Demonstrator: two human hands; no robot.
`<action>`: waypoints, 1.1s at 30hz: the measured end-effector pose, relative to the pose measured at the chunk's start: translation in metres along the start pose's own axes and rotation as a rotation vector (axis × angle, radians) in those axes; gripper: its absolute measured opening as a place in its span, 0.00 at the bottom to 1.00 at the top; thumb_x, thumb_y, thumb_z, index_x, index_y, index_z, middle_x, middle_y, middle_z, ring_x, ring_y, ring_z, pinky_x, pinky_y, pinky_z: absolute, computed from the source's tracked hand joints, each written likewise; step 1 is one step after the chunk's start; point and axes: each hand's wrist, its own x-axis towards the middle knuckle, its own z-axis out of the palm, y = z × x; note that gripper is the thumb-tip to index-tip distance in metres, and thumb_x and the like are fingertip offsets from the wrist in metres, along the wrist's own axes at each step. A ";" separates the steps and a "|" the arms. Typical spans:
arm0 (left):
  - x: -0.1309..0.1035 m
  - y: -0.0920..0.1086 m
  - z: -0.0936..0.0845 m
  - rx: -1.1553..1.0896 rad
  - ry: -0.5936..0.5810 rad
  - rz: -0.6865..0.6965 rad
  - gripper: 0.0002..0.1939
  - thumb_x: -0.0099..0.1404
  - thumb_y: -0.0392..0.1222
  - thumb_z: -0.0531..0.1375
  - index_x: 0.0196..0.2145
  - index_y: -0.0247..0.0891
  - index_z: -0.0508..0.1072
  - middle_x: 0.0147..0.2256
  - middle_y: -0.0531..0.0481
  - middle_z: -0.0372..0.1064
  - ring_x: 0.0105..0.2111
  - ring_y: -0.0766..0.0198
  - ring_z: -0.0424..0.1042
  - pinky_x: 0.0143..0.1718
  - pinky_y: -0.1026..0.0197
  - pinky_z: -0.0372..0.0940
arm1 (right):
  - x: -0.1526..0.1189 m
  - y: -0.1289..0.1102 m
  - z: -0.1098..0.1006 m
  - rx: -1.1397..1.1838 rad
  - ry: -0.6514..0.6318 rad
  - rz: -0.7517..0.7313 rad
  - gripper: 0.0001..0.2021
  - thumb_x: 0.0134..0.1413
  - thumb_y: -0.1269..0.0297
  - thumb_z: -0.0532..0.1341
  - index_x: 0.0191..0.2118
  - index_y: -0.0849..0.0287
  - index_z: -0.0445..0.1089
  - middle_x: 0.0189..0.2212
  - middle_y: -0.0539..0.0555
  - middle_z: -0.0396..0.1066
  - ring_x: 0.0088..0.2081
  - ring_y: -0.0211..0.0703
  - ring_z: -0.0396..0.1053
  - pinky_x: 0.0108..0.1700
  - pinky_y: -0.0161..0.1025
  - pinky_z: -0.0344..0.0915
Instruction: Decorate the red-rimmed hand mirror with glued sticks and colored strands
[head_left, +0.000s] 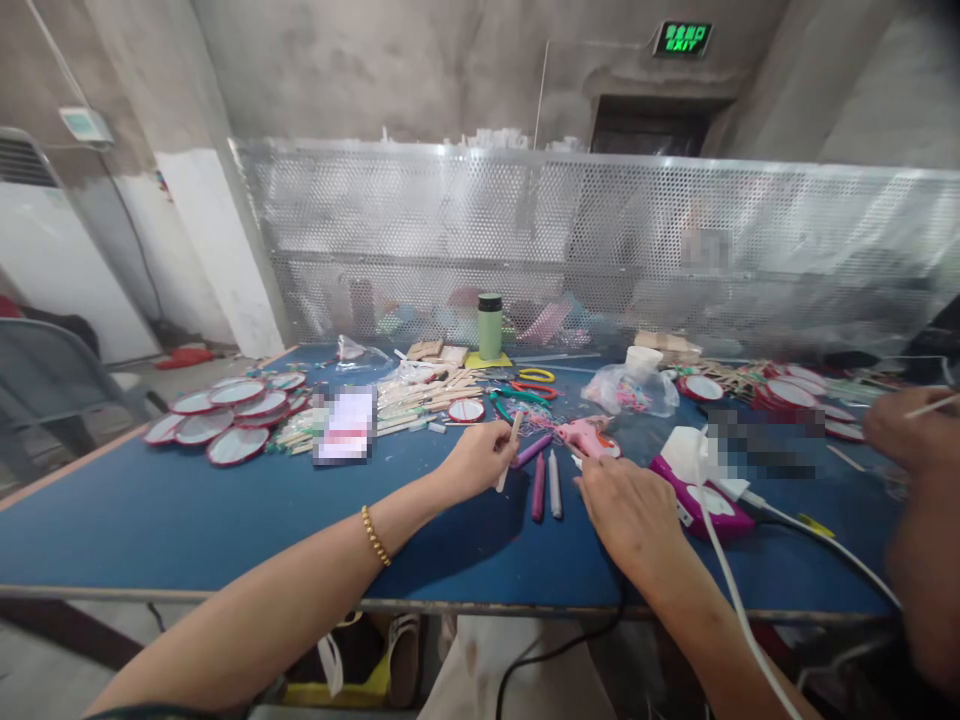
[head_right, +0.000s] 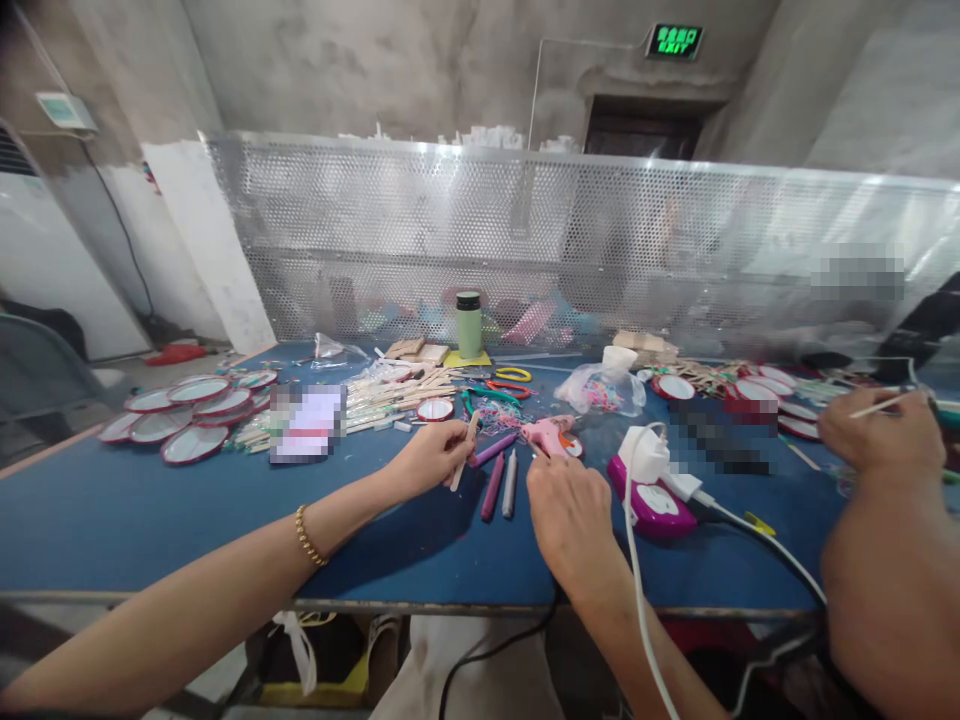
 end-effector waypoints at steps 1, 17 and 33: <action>0.000 0.001 -0.001 0.045 0.026 0.011 0.10 0.63 0.37 0.52 0.25 0.37 0.66 0.20 0.55 0.66 0.21 0.68 0.64 0.25 0.66 0.55 | -0.001 -0.001 0.002 0.000 0.006 -0.003 0.06 0.63 0.66 0.56 0.38 0.60 0.70 0.32 0.58 0.73 0.35 0.48 0.73 0.34 0.39 0.59; -0.001 -0.001 0.002 0.085 -0.070 0.005 0.11 0.63 0.40 0.53 0.23 0.38 0.66 0.16 0.57 0.60 0.18 0.68 0.63 0.23 0.67 0.54 | 0.001 -0.002 0.001 -0.003 -0.001 0.027 0.08 0.64 0.68 0.54 0.39 0.60 0.70 0.32 0.59 0.72 0.35 0.48 0.72 0.34 0.39 0.57; -0.004 0.009 -0.003 -0.068 -0.171 0.011 0.12 0.64 0.40 0.53 0.28 0.35 0.72 0.14 0.59 0.60 0.14 0.70 0.65 0.22 0.68 0.58 | 0.012 -0.004 -0.017 0.014 -0.131 0.025 0.08 0.63 0.70 0.55 0.36 0.62 0.72 0.33 0.60 0.74 0.35 0.47 0.75 0.31 0.36 0.58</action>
